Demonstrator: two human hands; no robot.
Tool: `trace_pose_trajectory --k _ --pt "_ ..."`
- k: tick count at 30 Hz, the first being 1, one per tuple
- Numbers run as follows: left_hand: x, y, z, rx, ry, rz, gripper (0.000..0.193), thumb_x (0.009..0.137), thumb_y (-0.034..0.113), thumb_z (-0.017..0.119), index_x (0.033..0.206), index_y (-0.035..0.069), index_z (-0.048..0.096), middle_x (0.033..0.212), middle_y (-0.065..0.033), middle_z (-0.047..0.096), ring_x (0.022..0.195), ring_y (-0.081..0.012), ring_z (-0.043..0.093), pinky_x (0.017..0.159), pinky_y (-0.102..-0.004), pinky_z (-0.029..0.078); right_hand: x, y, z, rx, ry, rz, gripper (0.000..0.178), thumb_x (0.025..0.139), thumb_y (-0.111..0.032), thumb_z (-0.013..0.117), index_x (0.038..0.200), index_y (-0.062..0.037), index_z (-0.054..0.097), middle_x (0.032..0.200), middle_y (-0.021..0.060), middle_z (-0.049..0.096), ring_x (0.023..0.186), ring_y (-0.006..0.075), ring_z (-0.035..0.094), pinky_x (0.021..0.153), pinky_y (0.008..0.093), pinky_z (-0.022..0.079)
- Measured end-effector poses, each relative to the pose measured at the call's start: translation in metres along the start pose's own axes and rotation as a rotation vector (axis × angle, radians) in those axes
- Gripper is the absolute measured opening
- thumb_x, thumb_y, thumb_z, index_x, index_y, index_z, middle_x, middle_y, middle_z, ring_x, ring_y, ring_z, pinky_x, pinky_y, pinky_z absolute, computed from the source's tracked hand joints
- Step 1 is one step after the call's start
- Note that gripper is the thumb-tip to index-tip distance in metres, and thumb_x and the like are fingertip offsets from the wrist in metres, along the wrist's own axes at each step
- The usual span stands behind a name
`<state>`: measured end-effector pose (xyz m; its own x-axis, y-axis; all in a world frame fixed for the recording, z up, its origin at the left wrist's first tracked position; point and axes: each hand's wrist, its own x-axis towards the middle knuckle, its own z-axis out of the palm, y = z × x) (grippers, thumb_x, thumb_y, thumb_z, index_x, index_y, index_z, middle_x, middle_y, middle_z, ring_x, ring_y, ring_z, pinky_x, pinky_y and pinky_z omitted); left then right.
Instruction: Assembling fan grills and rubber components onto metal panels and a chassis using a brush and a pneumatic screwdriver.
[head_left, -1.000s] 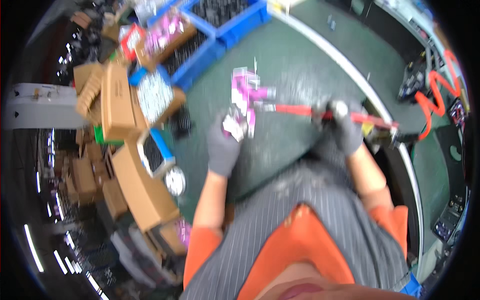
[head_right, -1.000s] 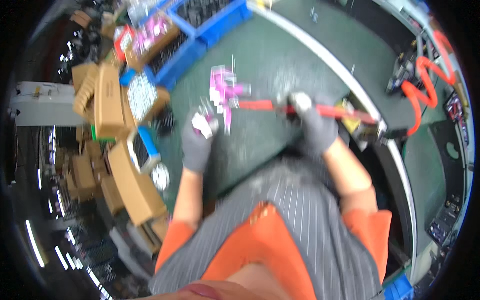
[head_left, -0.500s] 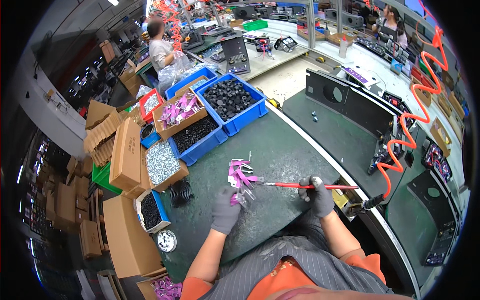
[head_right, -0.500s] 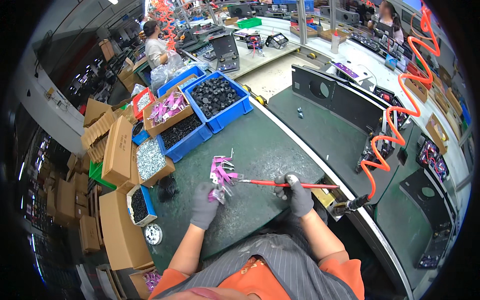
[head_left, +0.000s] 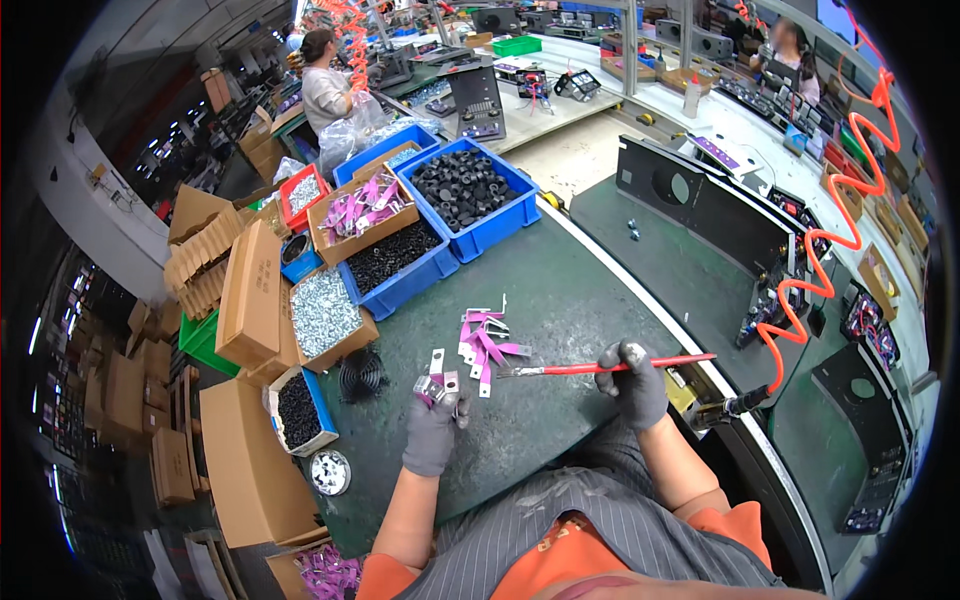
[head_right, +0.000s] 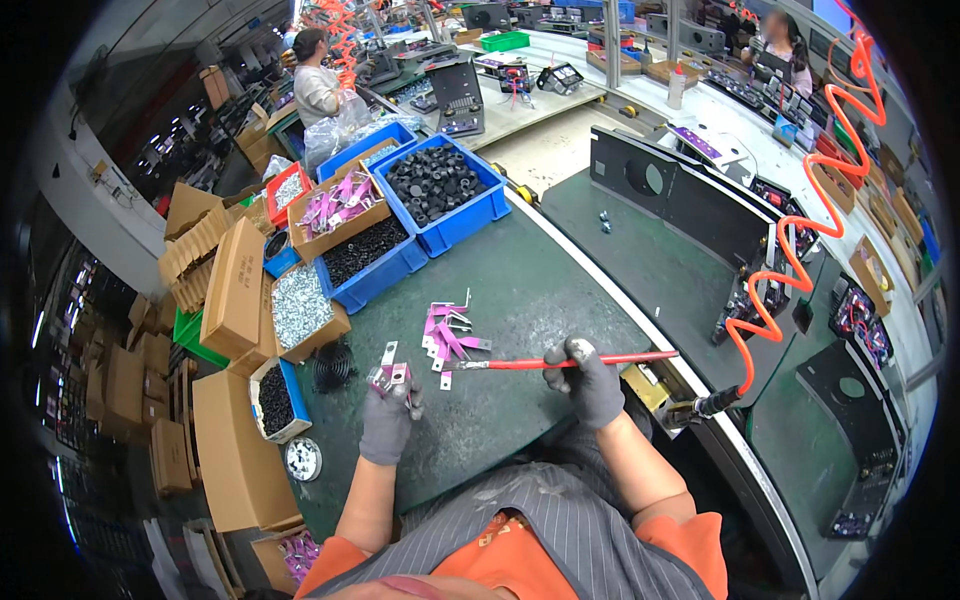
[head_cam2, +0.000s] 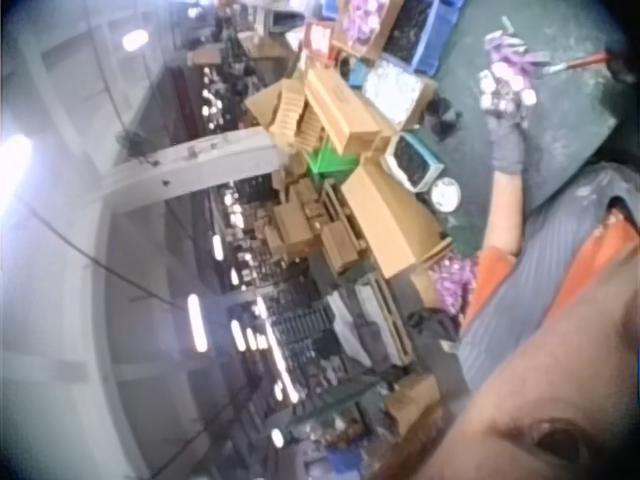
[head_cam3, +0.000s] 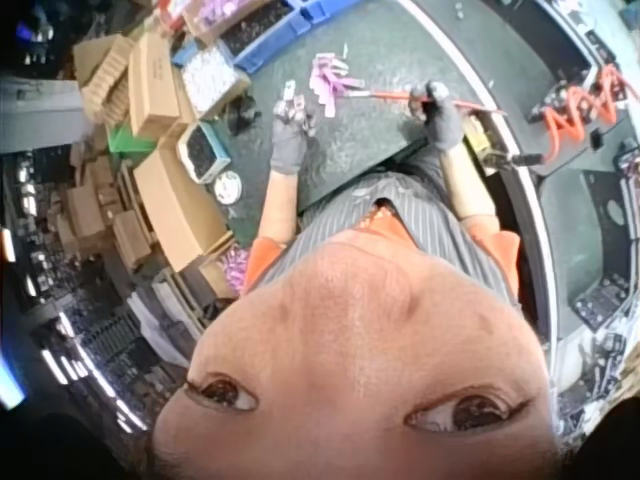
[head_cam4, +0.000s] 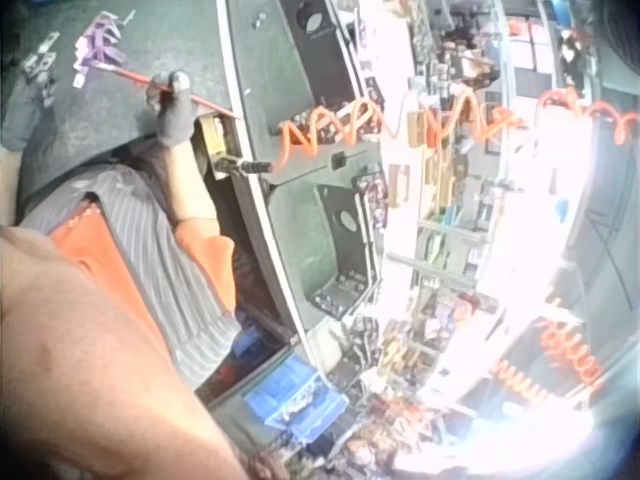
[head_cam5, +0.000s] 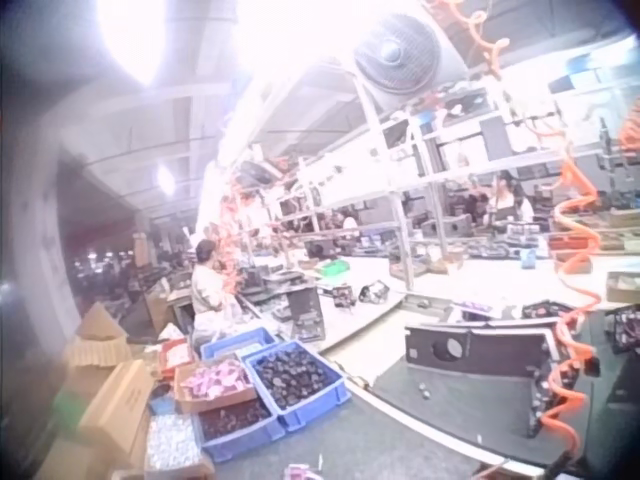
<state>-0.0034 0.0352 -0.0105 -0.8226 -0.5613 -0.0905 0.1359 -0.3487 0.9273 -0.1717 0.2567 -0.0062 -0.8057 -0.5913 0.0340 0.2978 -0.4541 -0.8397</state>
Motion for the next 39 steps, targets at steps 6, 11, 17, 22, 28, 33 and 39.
trace_pose_trajectory --k 6,11,17,22,28,33,39 --pt "-0.004 -0.002 -0.003 0.014 0.031 0.009 0.021 0.083 0.015 0.063 0.098 0.005 0.052 0.079 -0.0035 0.056 0.063 -0.0108 0.052 0.049 -0.0222 0.041 0.002 0.006 0.003 0.033 0.004 -0.016 0.032 0.088 -0.029 0.043 0.078 -0.0015 0.057 0.058 0.0093 0.051 0.049 0.0143 0.043 0.047 0.0254 0.034" --pt "-0.004 -0.008 -0.007 0.004 0.057 0.015 0.022 0.081 0.011 0.064 0.098 0.006 0.051 0.077 -0.0029 0.055 0.063 -0.0107 0.052 0.047 -0.0215 0.04 0.002 0.01 -0.003 0.08 0.04 0.055 0.031 0.089 -0.03 0.043 0.079 -0.0033 0.055 0.06 0.0081 0.05 0.049 0.0157 0.042 0.047 0.0266 0.033" --pt "-0.003 -0.005 -0.004 -0.036 0.07 -0.02 0.022 0.079 0.008 0.064 0.096 0.006 0.051 0.074 -0.0033 0.054 0.059 -0.0115 0.052 0.045 -0.0219 0.039 0.001 0.005 0.0 0.133 0.052 0.082 0.029 0.089 -0.026 0.042 0.08 -0.0021 0.056 0.061 0.0081 0.051 0.048 0.0119 0.04 0.047 0.0248 0.033" --pt "-0.002 -0.009 -0.004 -0.027 0.066 -0.003 0.022 0.079 0.008 0.065 0.095 0.005 0.051 0.072 -0.0042 0.054 0.057 -0.0117 0.052 0.044 -0.0218 0.039 0.001 0.007 -0.004 0.127 0.041 0.092 0.03 0.089 -0.026 0.042 0.078 -0.0022 0.055 0.061 0.0073 0.05 0.047 0.0106 0.038 0.046 0.0244 0.032" --pt "-0.002 -0.011 -0.007 -0.023 0.034 0.008 0.021 0.078 0.01 0.066 0.093 0.005 0.051 0.071 -0.0045 0.055 0.056 -0.0115 0.051 0.042 -0.0215 0.037 0.003 0.01 -0.004 0.154 0.042 0.082 0.029 0.089 -0.027 0.043 0.078 -0.0024 0.055 0.06 0.0069 0.049 0.047 0.0113 0.038 0.046 0.0246 0.032" --pt "-0.003 -0.007 -0.002 -0.041 0.074 0.021 0.02 0.077 0.012 0.066 0.091 0.006 0.052 0.07 -0.0038 0.055 0.055 -0.0108 0.051 0.041 -0.021 0.037 0.002 0.011 -0.006 0.171 0.043 0.082 0.029 0.089 -0.027 0.042 0.078 -0.0034 0.054 0.058 0.0078 0.049 0.048 0.0132 0.04 0.047 0.026 0.032" --pt "-0.007 -0.01 -0.009 -0.039 0.032 0.0 0.021 0.078 0.01 0.066 0.093 0.007 0.052 0.073 -0.004 0.057 0.056 -0.0105 0.052 0.041 -0.0208 0.037 0.004 0.011 0.001 0.108 0.02 0.074 0.034 0.09 -0.033 0.042 0.075 -0.0055 0.056 0.057 0.0076 0.049 0.046 0.0153 0.039 0.046 0.0269 0.032"
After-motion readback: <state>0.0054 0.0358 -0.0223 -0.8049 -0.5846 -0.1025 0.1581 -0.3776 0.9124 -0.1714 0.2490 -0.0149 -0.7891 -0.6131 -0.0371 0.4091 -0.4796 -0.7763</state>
